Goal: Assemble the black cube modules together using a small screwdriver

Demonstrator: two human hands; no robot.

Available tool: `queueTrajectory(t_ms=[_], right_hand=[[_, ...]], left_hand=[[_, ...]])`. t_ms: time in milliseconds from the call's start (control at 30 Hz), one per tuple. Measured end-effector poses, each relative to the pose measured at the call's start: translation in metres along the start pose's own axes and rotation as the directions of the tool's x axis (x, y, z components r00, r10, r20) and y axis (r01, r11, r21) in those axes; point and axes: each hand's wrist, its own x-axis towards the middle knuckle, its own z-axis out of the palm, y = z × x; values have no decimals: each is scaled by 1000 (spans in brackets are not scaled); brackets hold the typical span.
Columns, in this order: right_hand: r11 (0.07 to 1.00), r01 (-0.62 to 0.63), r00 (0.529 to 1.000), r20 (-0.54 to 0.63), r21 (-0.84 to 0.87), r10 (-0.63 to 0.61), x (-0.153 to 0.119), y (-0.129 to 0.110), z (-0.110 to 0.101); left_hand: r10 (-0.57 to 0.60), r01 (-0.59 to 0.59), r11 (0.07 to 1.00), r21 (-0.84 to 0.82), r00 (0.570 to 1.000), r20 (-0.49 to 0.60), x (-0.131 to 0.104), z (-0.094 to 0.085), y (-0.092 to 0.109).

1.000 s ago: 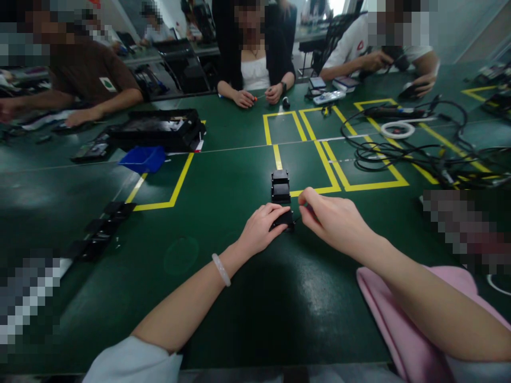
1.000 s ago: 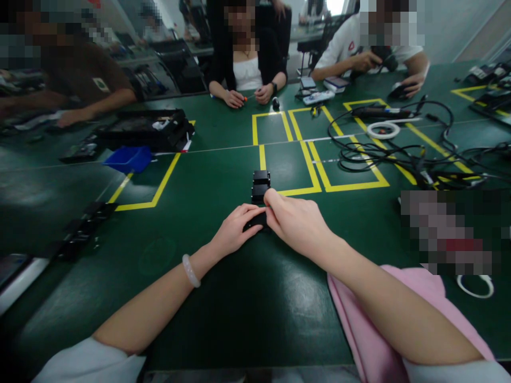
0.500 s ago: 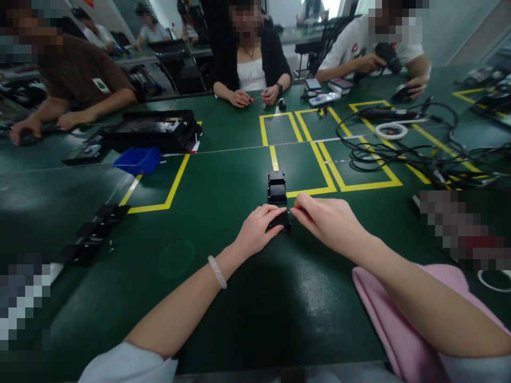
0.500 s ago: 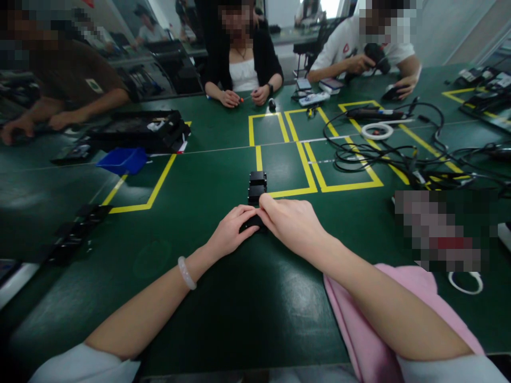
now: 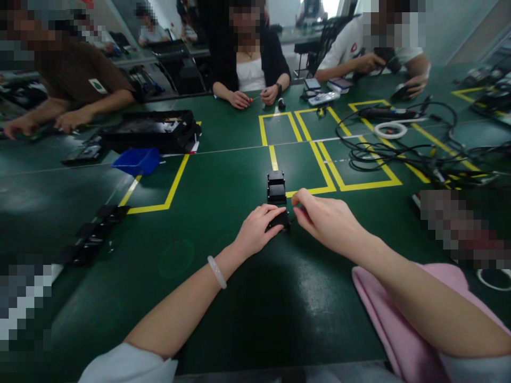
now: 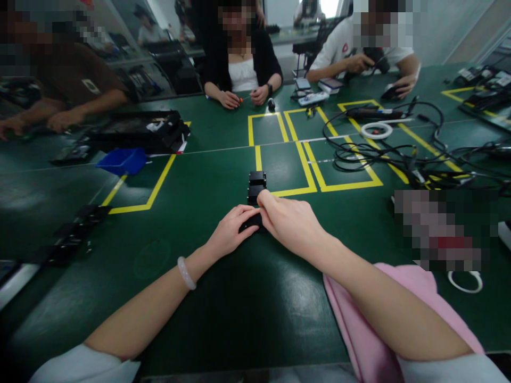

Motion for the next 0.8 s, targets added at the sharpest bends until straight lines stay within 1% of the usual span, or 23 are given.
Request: queueTrajectory(t_ms=[200,367,467,567,733,800], right_hand=[[1000,-7,999,32,-29,8,0,1,-1],[999,10,1000,27,36,-11,0,1,-1],[1000,13,999,37,22,-14,0,0,-1],[1000,-7,999,50,-17,8,0,-1,-1],[1000,-3,999,37,29,2,0,-1,-2],[1000,-6,999,43,11,5,0,0,-2]], left_hand=[[2,-2,1000,-8,1000,-9,0,1,0],[5,-5,1000,-16,1000,-17,0,1,0],[3,-3,1000,-14,1000,-19,0,1,0],[0,0,1000,-9,1000,-17,0,0,0],[-1,1,1000,-2,1000,-12,0,0,1],[1,-1,1000,-1,1000,-14,0,0,1]])
